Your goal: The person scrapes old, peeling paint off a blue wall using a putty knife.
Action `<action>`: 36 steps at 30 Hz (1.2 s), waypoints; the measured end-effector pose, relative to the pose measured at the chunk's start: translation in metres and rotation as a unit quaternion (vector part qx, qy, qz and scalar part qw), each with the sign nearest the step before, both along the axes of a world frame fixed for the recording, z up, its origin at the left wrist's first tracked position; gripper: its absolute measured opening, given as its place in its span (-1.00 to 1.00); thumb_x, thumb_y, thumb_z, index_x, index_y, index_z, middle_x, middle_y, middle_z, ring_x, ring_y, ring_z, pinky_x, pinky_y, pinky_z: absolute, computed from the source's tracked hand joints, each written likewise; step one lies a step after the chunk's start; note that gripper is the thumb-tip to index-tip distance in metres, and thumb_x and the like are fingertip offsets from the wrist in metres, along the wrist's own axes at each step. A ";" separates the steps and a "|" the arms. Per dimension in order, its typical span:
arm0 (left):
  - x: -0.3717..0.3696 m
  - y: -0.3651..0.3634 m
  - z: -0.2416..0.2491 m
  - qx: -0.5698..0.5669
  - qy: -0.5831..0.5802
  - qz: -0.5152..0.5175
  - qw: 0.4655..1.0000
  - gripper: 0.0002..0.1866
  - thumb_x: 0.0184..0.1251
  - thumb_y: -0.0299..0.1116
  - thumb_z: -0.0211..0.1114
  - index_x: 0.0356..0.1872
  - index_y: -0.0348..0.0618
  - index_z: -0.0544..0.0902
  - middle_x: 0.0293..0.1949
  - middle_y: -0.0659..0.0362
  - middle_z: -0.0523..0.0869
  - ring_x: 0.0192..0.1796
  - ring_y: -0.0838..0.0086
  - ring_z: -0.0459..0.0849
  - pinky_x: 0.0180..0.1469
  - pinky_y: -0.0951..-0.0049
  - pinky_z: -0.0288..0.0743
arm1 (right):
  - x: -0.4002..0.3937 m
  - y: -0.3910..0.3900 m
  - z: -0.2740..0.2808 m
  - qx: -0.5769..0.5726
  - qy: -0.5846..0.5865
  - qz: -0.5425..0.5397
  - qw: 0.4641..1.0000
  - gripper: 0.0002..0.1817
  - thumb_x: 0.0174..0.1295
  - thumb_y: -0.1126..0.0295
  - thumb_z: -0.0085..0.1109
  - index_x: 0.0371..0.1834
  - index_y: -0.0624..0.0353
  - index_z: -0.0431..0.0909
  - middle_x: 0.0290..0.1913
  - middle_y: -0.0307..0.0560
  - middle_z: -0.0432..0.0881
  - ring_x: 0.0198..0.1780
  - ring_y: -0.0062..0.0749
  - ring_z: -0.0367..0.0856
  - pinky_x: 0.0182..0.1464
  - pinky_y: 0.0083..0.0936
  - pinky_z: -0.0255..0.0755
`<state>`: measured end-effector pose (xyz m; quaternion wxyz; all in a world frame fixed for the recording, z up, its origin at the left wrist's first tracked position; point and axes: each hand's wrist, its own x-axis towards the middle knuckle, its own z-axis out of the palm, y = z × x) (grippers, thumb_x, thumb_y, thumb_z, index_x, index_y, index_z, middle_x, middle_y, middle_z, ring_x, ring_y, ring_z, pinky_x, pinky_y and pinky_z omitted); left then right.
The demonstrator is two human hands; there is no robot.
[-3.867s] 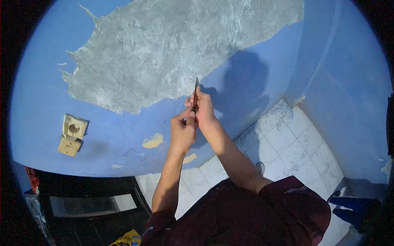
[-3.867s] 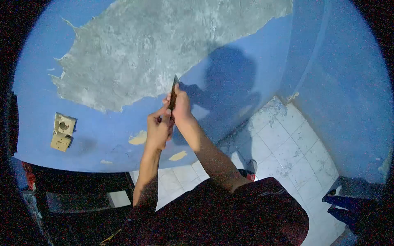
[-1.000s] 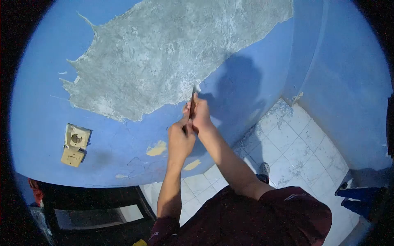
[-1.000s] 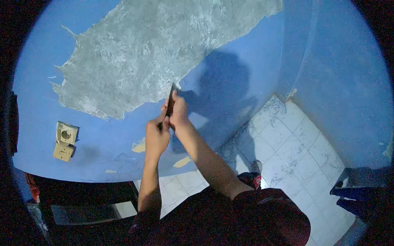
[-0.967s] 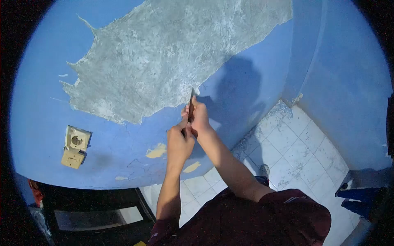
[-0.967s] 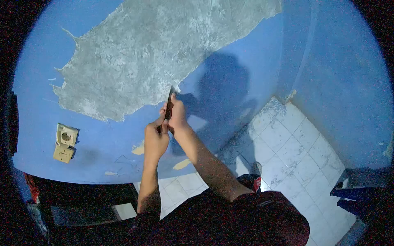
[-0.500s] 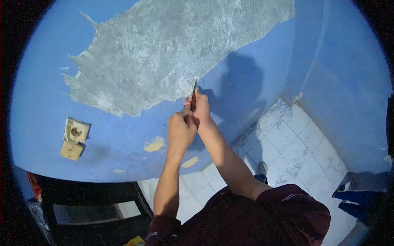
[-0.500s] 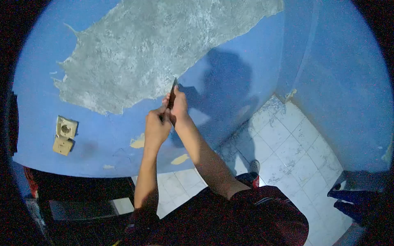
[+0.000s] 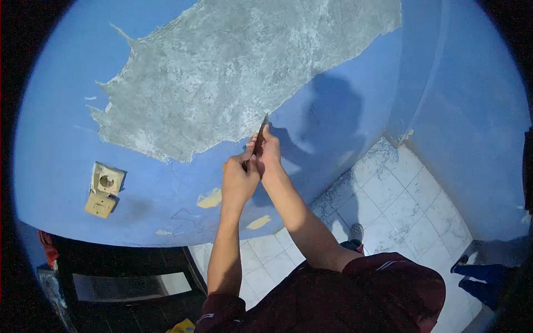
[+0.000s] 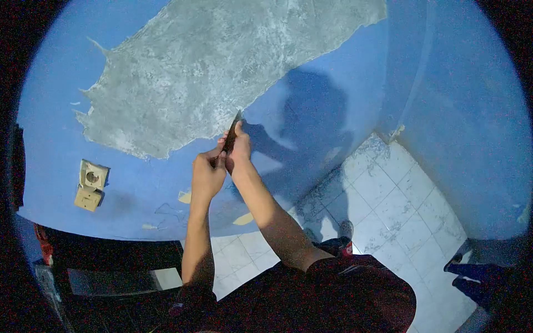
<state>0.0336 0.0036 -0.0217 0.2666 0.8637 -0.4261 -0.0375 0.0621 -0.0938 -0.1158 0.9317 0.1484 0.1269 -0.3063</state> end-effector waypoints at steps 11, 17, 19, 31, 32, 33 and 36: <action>0.000 -0.014 -0.001 0.025 -0.070 -0.102 0.992 -0.70 0.24 -0.50 0.15 -0.04 -0.33 0.67 -0.41 -0.33 0.62 -0.28 -0.19 0.66 -0.22 0.02 0.53 | -0.005 -0.006 -0.016 -0.014 -0.023 -0.059 0.998 -0.56 0.41 -0.03 0.06 -0.40 0.14 0.42 -0.49 -0.25 0.42 -0.45 -0.43 0.46 -0.34 -0.51 0.46; -0.013 0.011 -0.001 -0.048 -0.060 -0.065 0.995 -0.61 0.21 -0.58 0.13 0.08 -0.43 0.59 -0.35 -0.36 0.61 -0.24 -0.14 0.71 -0.18 0.21 0.55 | -0.012 0.010 0.003 -0.016 -0.021 0.024 0.999 -0.63 0.45 0.12 0.05 -0.39 0.19 0.42 -0.50 -0.18 0.40 -0.48 -0.47 0.39 -0.42 -0.59 0.43; -0.015 0.011 0.009 -0.001 -0.015 -0.036 0.999 -0.61 0.25 -0.60 0.10 0.11 -0.45 0.57 -0.43 -0.35 0.58 -0.42 0.04 0.71 -0.26 0.30 0.53 | -0.008 0.010 0.002 -0.018 -0.015 0.025 0.999 -0.63 0.45 0.11 0.05 -0.39 0.19 0.42 -0.49 -0.18 0.40 -0.48 -0.47 0.39 -0.42 -0.59 0.43; -0.005 0.011 -0.011 -0.073 0.008 -0.056 0.996 -0.63 0.31 -0.60 0.11 0.13 -0.47 0.55 -0.51 -0.29 0.49 -0.53 0.48 0.46 -0.37 0.38 0.42 | -0.011 0.003 0.003 -0.057 0.043 0.024 0.997 -0.51 0.44 -0.01 0.01 -0.49 0.18 0.37 -0.53 -0.17 0.38 -0.51 -0.43 0.35 -0.41 -0.53 0.36; -0.006 0.007 -0.009 -0.072 0.009 -0.064 0.995 -0.63 0.31 -0.60 0.11 0.13 -0.47 0.55 -0.51 -0.29 0.49 -0.53 0.48 0.46 -0.37 0.38 0.42 | -0.012 0.000 -0.001 -0.060 0.037 0.027 0.997 -0.52 0.44 0.00 0.02 -0.48 0.19 0.37 -0.53 -0.16 0.38 -0.51 -0.42 0.35 -0.42 -0.52 0.36; -0.009 0.004 -0.005 -0.006 -0.001 -0.049 0.999 -0.64 0.32 -0.58 0.11 0.14 -0.46 0.55 -0.46 -0.32 0.52 -0.49 0.42 0.55 -0.34 0.39 0.44 | -0.013 -0.001 -0.005 -0.061 0.033 0.030 0.997 -0.52 0.44 0.01 0.02 -0.48 0.19 0.38 -0.53 -0.15 0.38 -0.50 -0.42 0.36 -0.42 -0.51 0.36; -0.005 -0.001 -0.004 0.039 0.017 -0.030 0.999 -0.64 0.36 -0.56 0.10 0.16 -0.43 0.54 -0.36 -0.36 0.58 -0.43 0.30 0.68 -0.28 0.40 0.48 | -0.009 -0.003 -0.002 -0.047 0.037 0.013 0.998 -0.53 0.44 0.02 0.03 -0.48 0.19 0.38 -0.53 -0.14 0.38 -0.49 -0.41 0.37 -0.43 -0.51 0.36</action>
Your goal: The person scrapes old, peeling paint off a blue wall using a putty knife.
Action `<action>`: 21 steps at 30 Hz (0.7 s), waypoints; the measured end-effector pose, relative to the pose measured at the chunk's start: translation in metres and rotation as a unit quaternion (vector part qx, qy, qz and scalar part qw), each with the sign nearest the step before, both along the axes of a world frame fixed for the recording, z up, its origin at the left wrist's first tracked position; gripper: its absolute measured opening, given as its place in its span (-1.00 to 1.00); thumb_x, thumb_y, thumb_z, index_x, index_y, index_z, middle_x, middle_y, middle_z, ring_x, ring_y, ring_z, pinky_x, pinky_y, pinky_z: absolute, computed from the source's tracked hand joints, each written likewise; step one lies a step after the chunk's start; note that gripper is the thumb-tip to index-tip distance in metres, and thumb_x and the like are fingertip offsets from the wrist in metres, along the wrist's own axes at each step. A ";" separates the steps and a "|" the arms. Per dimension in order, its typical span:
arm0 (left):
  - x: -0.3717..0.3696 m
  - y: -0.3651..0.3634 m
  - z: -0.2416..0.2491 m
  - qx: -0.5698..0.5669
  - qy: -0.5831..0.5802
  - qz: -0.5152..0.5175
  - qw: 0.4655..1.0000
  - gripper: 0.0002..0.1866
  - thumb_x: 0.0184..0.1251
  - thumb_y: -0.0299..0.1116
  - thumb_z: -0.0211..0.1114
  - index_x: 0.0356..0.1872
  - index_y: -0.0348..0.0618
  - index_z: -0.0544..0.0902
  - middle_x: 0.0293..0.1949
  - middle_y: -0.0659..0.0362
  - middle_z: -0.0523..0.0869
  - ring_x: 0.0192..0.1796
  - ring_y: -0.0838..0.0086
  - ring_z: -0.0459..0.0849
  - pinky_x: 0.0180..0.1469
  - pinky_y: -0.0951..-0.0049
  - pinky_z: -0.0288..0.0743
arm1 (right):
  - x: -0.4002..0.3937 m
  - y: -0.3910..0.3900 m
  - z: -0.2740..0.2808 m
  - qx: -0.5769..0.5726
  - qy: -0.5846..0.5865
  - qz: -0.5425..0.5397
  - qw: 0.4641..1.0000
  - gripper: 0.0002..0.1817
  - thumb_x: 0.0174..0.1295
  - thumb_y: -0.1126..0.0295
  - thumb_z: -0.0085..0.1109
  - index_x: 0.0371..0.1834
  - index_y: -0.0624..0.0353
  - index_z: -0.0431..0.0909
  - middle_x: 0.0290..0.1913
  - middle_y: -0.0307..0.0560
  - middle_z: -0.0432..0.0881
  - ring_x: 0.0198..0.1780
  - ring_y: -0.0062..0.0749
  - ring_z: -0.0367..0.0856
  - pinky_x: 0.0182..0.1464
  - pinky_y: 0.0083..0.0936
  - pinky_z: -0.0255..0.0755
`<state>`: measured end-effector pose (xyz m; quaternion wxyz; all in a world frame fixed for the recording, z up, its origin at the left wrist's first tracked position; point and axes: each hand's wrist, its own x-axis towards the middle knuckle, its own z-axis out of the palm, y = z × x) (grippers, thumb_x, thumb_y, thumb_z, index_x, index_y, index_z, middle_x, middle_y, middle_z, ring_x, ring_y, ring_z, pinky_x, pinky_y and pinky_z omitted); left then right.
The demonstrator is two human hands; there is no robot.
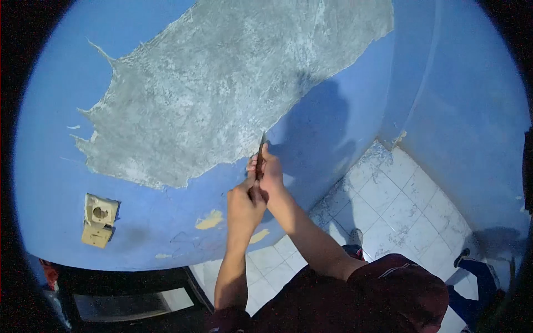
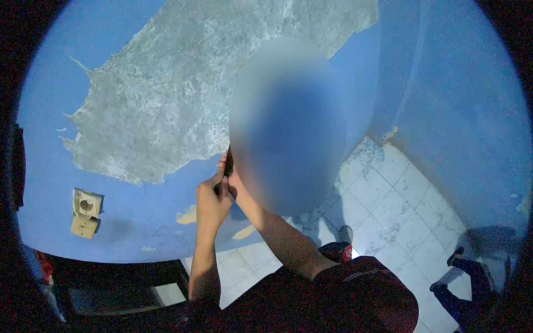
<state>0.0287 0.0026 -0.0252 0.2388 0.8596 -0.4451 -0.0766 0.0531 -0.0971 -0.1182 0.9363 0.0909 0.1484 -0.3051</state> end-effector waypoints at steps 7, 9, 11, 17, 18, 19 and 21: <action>-0.011 0.026 -0.018 -0.078 0.027 -0.030 0.996 -0.58 0.46 -0.43 0.04 0.30 -0.28 0.47 -0.41 -0.18 0.64 -0.44 0.31 0.61 -0.25 0.39 0.49 | -0.004 0.014 -0.016 -0.041 -0.055 -0.013 0.998 -0.61 0.41 0.05 0.10 -0.42 0.12 0.39 -0.51 -0.21 0.41 -0.45 -0.48 0.37 -0.38 -0.53 0.35; -0.014 0.035 -0.022 -0.077 0.053 -0.014 0.996 -0.57 0.46 -0.43 0.04 0.32 -0.25 0.46 -0.42 -0.16 0.63 -0.43 0.30 0.61 -0.25 0.40 0.48 | -0.010 0.018 -0.007 -0.046 -0.036 0.043 0.997 -0.65 0.39 0.06 0.12 -0.40 0.08 0.38 -0.51 -0.23 0.41 -0.44 -0.48 0.37 -0.36 -0.53 0.34; -0.010 0.037 -0.028 -0.126 -0.020 -0.023 0.992 -0.58 0.45 -0.43 0.06 0.29 -0.22 0.50 -0.47 -0.10 0.60 -0.48 0.32 0.56 -0.33 0.38 0.43 | -0.010 0.020 -0.007 -0.061 -0.057 0.039 0.996 -0.65 0.40 0.06 0.11 -0.40 0.08 0.38 -0.51 -0.24 0.40 -0.44 -0.47 0.37 -0.36 -0.51 0.34; -0.004 0.035 -0.021 -0.139 -0.050 -0.016 0.989 -0.56 0.28 -0.57 0.13 0.21 -0.25 0.57 -0.54 -0.12 0.54 -0.53 0.13 0.50 -0.38 0.25 0.37 | -0.003 0.019 -0.001 -0.067 -0.005 0.034 0.997 -0.62 0.43 0.03 0.05 -0.40 0.09 0.38 -0.53 -0.23 0.36 -0.47 -0.44 0.35 -0.36 -0.47 0.34; -0.004 0.033 -0.021 -0.135 -0.053 -0.011 0.989 -0.56 0.28 -0.57 0.13 0.21 -0.25 0.57 -0.54 -0.12 0.54 -0.53 0.13 0.50 -0.38 0.25 0.37 | 0.000 0.020 0.004 -0.049 0.041 0.031 0.997 -0.61 0.44 0.02 0.03 -0.41 0.09 0.37 -0.53 -0.22 0.36 -0.47 -0.44 0.34 -0.37 -0.48 0.33; -0.003 0.028 -0.021 -0.127 -0.064 -0.007 0.990 -0.58 0.27 -0.57 0.14 0.18 -0.24 0.60 -0.55 -0.12 0.54 -0.53 0.13 0.51 -0.38 0.24 0.37 | 0.001 0.017 0.004 -0.047 0.036 0.036 0.998 -0.61 0.44 0.02 0.03 -0.41 0.09 0.37 -0.53 -0.22 0.36 -0.47 -0.44 0.34 -0.37 -0.48 0.33; 0.000 0.026 -0.024 -0.113 -0.077 -0.002 0.991 -0.59 0.26 -0.57 0.14 0.15 -0.24 0.62 -0.55 -0.11 0.55 -0.53 0.13 0.52 -0.38 0.23 0.37 | 0.000 0.013 -0.003 -0.060 0.026 0.021 0.998 -0.59 0.45 0.01 0.01 -0.43 0.10 0.36 -0.53 -0.20 0.37 -0.48 -0.42 0.35 -0.38 -0.48 0.33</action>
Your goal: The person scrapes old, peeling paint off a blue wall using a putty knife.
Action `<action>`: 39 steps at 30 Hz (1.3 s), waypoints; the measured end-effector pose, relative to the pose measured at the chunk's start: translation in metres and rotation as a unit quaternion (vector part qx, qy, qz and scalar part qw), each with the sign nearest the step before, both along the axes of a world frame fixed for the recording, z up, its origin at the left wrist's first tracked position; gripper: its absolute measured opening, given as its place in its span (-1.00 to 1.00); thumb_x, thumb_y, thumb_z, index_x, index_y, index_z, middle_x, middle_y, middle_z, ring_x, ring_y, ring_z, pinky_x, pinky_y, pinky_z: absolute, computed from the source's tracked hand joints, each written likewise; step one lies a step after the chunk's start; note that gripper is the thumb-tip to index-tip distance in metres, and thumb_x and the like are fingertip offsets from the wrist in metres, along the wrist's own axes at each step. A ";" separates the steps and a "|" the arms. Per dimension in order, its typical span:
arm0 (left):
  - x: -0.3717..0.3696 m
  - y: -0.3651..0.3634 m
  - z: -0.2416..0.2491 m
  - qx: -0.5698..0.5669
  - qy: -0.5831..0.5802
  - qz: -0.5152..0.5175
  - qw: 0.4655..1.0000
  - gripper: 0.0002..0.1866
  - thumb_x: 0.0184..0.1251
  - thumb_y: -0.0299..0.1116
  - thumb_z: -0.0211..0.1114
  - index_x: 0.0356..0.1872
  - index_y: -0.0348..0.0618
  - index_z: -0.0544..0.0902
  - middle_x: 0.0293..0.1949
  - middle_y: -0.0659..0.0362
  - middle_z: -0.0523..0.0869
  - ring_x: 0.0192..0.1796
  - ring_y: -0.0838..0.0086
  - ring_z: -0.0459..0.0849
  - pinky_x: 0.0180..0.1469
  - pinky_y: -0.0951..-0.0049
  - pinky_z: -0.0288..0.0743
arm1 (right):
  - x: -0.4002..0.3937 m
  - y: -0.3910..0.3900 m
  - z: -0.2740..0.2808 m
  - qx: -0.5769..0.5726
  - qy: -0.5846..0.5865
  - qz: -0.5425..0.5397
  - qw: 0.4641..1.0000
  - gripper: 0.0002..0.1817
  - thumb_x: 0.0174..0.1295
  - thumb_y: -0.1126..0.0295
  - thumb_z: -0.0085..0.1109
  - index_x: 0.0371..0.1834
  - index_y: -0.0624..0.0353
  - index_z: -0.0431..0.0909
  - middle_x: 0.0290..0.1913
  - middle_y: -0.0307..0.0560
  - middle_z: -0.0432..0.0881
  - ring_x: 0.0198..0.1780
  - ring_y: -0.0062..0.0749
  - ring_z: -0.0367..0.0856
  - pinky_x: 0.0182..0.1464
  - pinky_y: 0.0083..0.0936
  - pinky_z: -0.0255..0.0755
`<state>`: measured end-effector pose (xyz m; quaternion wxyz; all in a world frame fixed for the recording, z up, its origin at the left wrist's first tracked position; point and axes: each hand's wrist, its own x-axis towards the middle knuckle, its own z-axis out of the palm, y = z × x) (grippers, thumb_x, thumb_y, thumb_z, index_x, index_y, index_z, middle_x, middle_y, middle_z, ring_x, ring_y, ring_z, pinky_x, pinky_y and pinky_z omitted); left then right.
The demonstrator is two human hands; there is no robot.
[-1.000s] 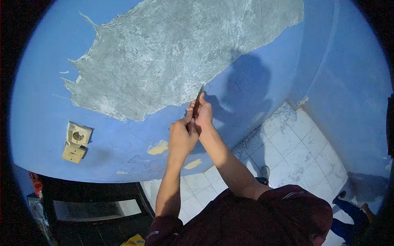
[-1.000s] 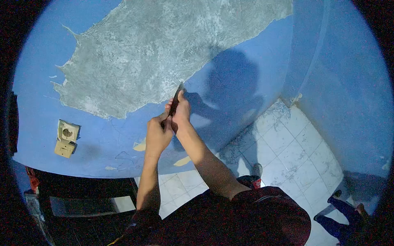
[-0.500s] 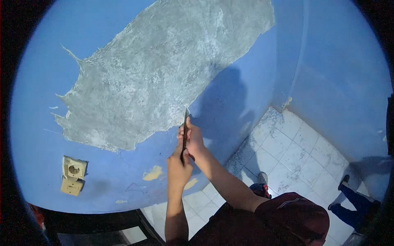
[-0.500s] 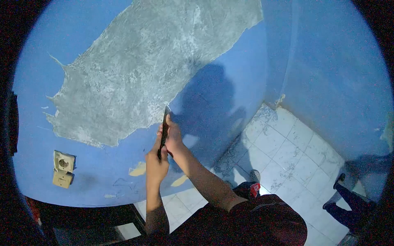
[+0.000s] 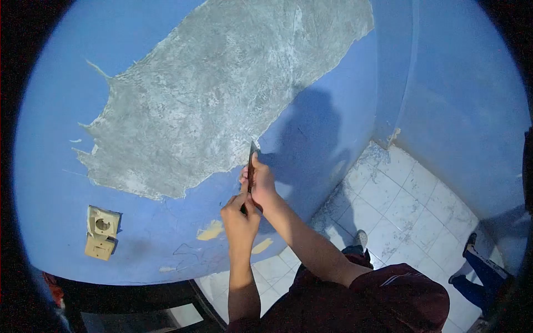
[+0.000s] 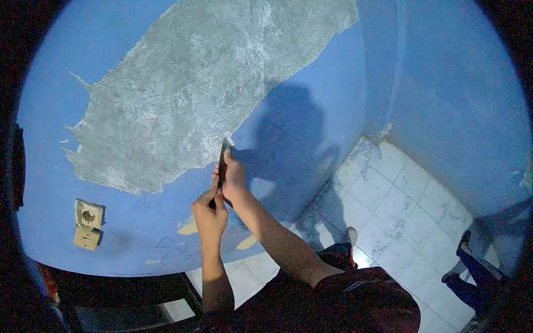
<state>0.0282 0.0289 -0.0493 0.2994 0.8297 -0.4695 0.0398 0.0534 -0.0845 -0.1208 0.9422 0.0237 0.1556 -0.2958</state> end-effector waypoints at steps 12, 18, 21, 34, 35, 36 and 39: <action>0.000 -0.016 0.004 0.009 -0.036 0.025 0.999 -0.60 0.20 -0.57 0.21 0.11 -0.23 0.66 -0.57 -0.12 0.57 -0.57 0.08 0.54 -0.46 0.22 0.37 | 0.003 -0.006 0.005 0.000 -0.021 -0.053 0.998 -0.55 0.48 0.01 -0.05 -0.43 0.16 0.35 -0.54 -0.17 0.36 -0.51 -0.45 0.32 -0.43 -0.49 0.31; -0.004 -0.008 -0.005 -0.031 0.004 -0.003 1.000 -0.56 0.21 -0.59 0.19 0.16 -0.25 0.62 -0.60 -0.09 0.53 -0.59 0.15 0.51 -0.47 0.23 0.34 | -0.007 -0.007 0.009 0.008 -0.030 -0.012 0.999 -0.58 0.52 0.05 -0.15 -0.42 0.13 0.35 -0.56 -0.21 0.32 -0.52 -0.47 0.27 -0.46 -0.51 0.27; -0.011 -0.022 -0.009 -0.010 -0.041 0.019 0.999 -0.59 0.23 -0.58 0.18 0.14 -0.26 0.63 -0.55 -0.16 0.56 -0.61 0.25 0.50 -0.44 0.37 0.38 | -0.007 -0.015 -0.004 -0.031 -0.074 -0.017 0.997 -0.57 0.53 0.05 -0.18 -0.45 0.10 0.35 -0.58 -0.22 0.29 -0.52 -0.47 0.27 -0.46 -0.51 0.26; -0.012 -0.011 -0.025 -0.063 0.023 0.040 0.997 -0.68 0.26 -0.55 0.19 0.03 -0.34 0.67 -0.56 -0.12 0.59 -0.60 0.24 0.55 -0.49 0.31 0.35 | -0.014 -0.010 -0.003 -0.074 -0.004 -0.001 0.997 -0.53 0.37 -0.05 0.11 -0.50 0.08 0.36 -0.56 -0.20 0.39 -0.50 -0.46 0.37 -0.41 -0.49 0.37; -0.010 -0.011 -0.024 -0.069 0.049 0.041 0.996 -0.69 0.28 -0.54 0.19 0.03 -0.33 0.68 -0.57 -0.11 0.59 -0.62 0.28 0.52 -0.50 0.33 0.34 | -0.013 -0.009 -0.002 -0.058 -0.009 0.000 0.998 -0.54 0.37 -0.05 0.11 -0.50 0.08 0.36 -0.56 -0.19 0.40 -0.50 -0.45 0.38 -0.41 -0.49 0.37; -0.011 -0.011 -0.022 -0.070 0.045 0.039 0.996 -0.69 0.28 -0.54 0.19 0.03 -0.33 0.68 -0.57 -0.11 0.59 -0.62 0.28 0.52 -0.50 0.33 0.34 | -0.011 -0.009 -0.002 -0.039 -0.014 -0.001 0.999 -0.54 0.37 -0.04 0.12 -0.50 0.08 0.36 -0.56 -0.19 0.40 -0.50 -0.44 0.39 -0.40 -0.48 0.37; -0.018 -0.013 -0.017 -0.085 0.057 0.048 0.994 -0.69 0.28 -0.54 0.20 0.04 -0.33 0.67 -0.58 -0.10 0.58 -0.64 0.31 0.46 -0.50 0.35 0.32 | -0.012 -0.010 -0.001 -0.026 -0.004 0.004 1.000 -0.53 0.38 -0.03 0.11 -0.50 0.12 0.36 -0.56 -0.16 0.40 -0.51 -0.40 0.40 -0.40 -0.47 0.37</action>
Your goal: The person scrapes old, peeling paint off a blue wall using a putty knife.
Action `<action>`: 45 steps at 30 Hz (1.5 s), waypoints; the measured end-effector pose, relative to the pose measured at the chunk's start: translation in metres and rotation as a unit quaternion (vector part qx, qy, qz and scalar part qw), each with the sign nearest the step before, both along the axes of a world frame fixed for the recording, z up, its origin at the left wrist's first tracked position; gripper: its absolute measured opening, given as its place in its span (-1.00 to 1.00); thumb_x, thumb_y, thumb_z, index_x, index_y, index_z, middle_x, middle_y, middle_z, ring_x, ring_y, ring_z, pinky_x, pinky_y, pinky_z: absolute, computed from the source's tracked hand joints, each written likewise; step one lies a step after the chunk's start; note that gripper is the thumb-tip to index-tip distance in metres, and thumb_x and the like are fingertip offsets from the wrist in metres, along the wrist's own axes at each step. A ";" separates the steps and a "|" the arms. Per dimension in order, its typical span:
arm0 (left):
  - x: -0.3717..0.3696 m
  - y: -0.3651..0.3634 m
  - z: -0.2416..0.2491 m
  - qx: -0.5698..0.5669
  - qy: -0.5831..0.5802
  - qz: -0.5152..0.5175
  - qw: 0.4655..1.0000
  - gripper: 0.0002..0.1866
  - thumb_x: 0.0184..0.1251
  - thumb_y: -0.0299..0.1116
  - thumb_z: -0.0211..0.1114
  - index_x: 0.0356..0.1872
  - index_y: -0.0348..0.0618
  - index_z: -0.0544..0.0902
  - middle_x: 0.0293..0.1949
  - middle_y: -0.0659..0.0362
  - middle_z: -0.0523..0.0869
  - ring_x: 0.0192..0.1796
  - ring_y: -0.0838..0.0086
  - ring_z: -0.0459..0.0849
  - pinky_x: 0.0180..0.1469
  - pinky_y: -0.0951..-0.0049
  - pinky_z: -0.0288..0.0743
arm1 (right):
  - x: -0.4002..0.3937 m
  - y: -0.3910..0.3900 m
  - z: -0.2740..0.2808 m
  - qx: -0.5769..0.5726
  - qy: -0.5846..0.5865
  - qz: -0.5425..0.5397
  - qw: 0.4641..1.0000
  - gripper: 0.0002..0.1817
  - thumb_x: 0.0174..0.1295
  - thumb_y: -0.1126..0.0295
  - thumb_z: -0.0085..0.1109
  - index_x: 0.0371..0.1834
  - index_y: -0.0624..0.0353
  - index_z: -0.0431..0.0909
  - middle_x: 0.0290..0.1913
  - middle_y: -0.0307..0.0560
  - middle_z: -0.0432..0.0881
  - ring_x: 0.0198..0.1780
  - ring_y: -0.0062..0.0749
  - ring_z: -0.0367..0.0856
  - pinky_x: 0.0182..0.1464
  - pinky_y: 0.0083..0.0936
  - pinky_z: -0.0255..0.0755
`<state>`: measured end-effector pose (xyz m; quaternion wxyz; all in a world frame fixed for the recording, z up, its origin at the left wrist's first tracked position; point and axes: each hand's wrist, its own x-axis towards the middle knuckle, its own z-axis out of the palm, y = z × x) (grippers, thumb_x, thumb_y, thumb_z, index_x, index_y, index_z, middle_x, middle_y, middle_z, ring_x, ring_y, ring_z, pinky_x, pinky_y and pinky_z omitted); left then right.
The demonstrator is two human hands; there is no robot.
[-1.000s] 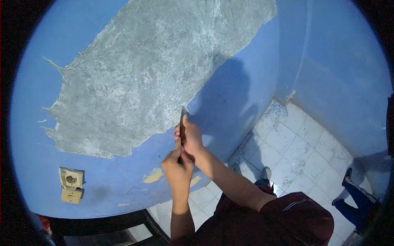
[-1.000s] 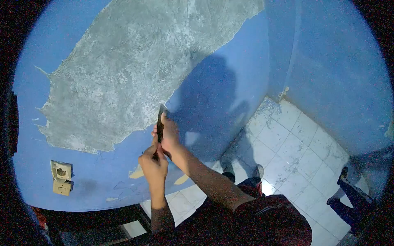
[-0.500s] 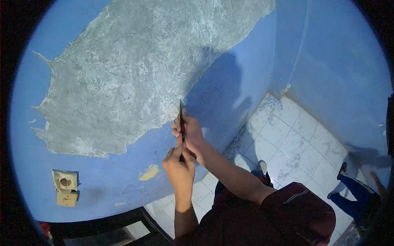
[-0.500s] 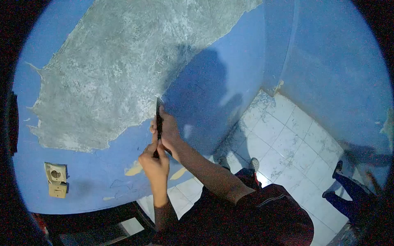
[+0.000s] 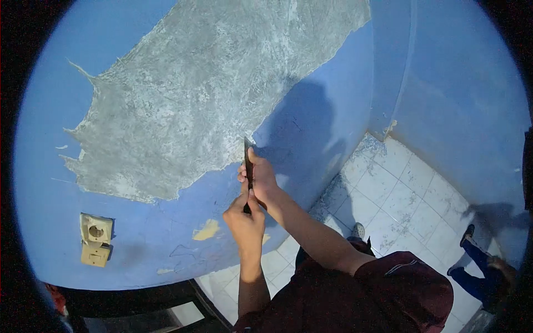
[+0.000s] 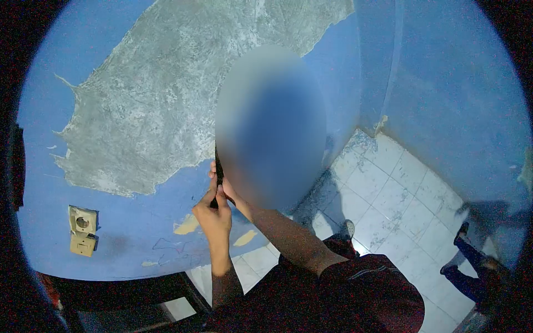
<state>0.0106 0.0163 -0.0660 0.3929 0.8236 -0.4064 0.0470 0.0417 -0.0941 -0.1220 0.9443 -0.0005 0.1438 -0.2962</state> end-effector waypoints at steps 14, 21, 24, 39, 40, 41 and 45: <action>-0.005 -0.018 0.021 0.085 -0.034 0.019 0.996 -0.66 0.32 -0.51 0.21 0.10 -0.30 0.64 -0.61 -0.01 0.52 -0.51 0.65 0.37 -0.44 0.53 0.35 | -0.006 -0.012 0.018 0.062 0.068 0.021 0.996 -0.54 0.43 0.02 0.06 -0.48 0.16 0.37 -0.55 -0.14 0.42 -0.56 -0.42 0.36 -0.49 -0.49 0.34; -0.010 -0.023 0.025 0.115 -0.057 0.019 0.992 -0.70 0.31 -0.55 0.22 0.06 -0.33 0.66 -0.58 -0.14 0.56 -0.46 0.68 0.41 -0.37 0.48 0.43 | -0.012 -0.011 0.017 0.037 0.048 0.035 0.998 -0.55 0.43 0.00 0.04 -0.48 0.12 0.36 -0.57 -0.17 0.40 -0.57 -0.46 0.32 -0.52 -0.49 0.29; -0.007 -0.020 0.027 0.084 -0.037 0.030 0.995 -0.71 0.32 -0.55 0.22 0.03 -0.33 0.68 -0.58 -0.11 0.58 -0.45 0.69 0.40 -0.38 0.50 0.42 | -0.015 -0.017 0.028 0.078 0.069 0.077 0.992 -0.54 0.43 -0.03 0.03 -0.47 0.12 0.37 -0.57 -0.17 0.39 -0.57 -0.45 0.32 -0.51 -0.49 0.29; 0.020 -0.012 0.024 0.086 -0.037 -0.020 0.995 -0.70 0.29 -0.54 0.24 0.05 -0.27 0.68 -0.45 -0.16 0.65 -0.52 0.46 0.47 -0.40 0.42 0.41 | 0.001 -0.004 0.016 0.100 -0.013 -0.006 0.995 -0.55 0.41 -0.05 0.04 -0.38 0.13 0.40 -0.52 -0.17 0.41 -0.50 -0.38 0.39 -0.39 -0.44 0.41; 0.021 -0.008 0.014 0.043 -0.042 -0.030 0.998 -0.68 0.26 -0.56 0.25 0.04 -0.21 0.70 -0.58 -0.11 0.55 -0.63 0.28 0.42 -0.48 0.36 0.32 | 0.000 -0.002 0.013 0.085 -0.007 -0.008 0.996 -0.56 0.41 -0.06 0.04 -0.37 0.12 0.40 -0.52 -0.18 0.42 -0.50 -0.38 0.39 -0.39 -0.44 0.40; 0.017 -0.006 0.013 0.043 -0.042 -0.033 0.998 -0.68 0.26 -0.56 0.25 0.04 -0.21 0.70 -0.58 -0.11 0.55 -0.63 0.28 0.42 -0.48 0.36 0.32 | -0.001 -0.001 0.012 0.085 -0.007 -0.011 0.996 -0.56 0.41 -0.06 0.04 -0.37 0.12 0.40 -0.52 -0.18 0.42 -0.50 -0.38 0.39 -0.39 -0.44 0.40; 0.003 0.000 0.000 0.076 -0.045 0.024 0.996 -0.71 0.33 -0.49 0.23 0.04 -0.34 0.68 -0.38 -0.15 0.75 -0.45 0.59 0.56 -0.35 0.47 0.48 | -0.005 0.001 0.002 0.027 0.031 0.021 0.999 -0.58 0.40 -0.06 0.06 -0.37 0.09 0.41 -0.50 -0.19 0.44 -0.50 -0.42 0.38 -0.40 -0.48 0.38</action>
